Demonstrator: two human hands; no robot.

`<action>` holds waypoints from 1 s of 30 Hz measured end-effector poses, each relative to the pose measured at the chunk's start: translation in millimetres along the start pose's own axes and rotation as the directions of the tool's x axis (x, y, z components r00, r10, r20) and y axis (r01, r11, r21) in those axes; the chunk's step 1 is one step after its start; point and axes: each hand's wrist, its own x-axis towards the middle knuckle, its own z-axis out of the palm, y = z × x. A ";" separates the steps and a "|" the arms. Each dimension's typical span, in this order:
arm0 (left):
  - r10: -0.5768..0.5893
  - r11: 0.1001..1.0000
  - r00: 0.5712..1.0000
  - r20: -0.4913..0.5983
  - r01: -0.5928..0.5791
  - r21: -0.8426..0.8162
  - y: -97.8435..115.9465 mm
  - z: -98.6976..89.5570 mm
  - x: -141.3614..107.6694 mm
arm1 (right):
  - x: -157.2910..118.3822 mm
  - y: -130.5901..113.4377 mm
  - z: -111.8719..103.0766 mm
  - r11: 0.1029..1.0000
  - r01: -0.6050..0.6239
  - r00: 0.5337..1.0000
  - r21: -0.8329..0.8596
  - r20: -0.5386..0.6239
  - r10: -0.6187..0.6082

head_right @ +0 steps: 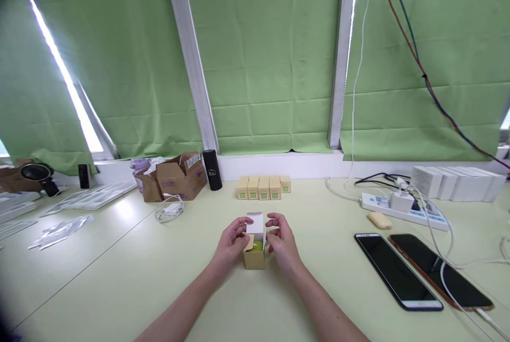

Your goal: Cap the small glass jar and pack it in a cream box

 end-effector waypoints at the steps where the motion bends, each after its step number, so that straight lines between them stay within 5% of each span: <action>1: 0.005 1.000 1.000 -0.001 -0.005 0.006 -0.2 0.0 -0.2 | -1.0 -0.9 0.9 1.000 -0.003 1.000 -0.002 0.009 0.003; 30: 0.051 0.996 0.998 -0.047 -0.048 0.072 10.3 4.4 -4.2 | -3.3 9.3 2.9 0.991 -0.035 0.998 -0.131 0.053 0.043</action>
